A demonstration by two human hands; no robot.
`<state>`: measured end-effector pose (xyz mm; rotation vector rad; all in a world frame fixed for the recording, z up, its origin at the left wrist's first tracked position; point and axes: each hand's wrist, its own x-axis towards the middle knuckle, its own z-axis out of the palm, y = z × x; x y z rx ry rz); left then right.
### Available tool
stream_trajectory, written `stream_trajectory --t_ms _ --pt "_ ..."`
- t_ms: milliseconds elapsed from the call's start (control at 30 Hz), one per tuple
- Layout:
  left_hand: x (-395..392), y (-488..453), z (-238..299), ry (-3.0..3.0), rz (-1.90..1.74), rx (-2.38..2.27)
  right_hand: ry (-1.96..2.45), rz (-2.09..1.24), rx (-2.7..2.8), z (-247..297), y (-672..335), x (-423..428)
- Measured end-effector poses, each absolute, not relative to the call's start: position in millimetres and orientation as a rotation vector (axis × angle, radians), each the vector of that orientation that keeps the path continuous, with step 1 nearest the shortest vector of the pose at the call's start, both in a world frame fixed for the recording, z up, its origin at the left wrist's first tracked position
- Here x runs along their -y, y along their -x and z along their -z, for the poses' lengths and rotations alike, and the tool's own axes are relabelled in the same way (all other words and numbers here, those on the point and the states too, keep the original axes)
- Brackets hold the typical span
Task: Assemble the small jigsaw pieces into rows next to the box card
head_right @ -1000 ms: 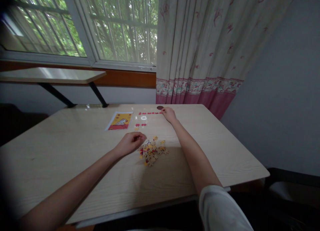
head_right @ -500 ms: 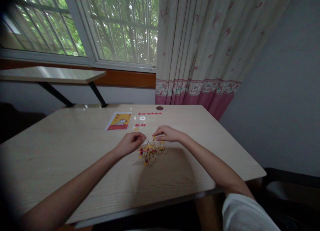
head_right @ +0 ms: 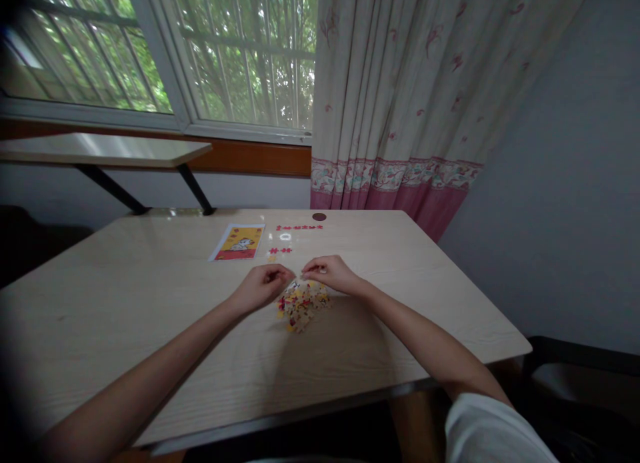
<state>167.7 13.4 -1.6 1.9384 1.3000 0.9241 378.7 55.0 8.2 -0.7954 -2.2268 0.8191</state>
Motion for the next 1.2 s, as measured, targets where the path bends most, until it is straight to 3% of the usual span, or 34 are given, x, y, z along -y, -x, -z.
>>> stream_trajectory --t_ms 233,467,1033,1200 --pt "-14 -180 -4 -1.442 -1.068 -1.090 0.614 -0.578 2.170 -10 -369 -44" --pt "-3 -180 -15 -1.225 -0.870 -0.889 0.487 -0.237 2.166 -14 -368 -41" --pt "-8 -179 -15 -1.176 -1.062 -1.015 0.670 -0.120 2.112 -6 -368 -45" --pt "-10 -176 -15 -1.508 -1.216 -1.153 0.654 -0.126 2.078 -7 -366 -43"
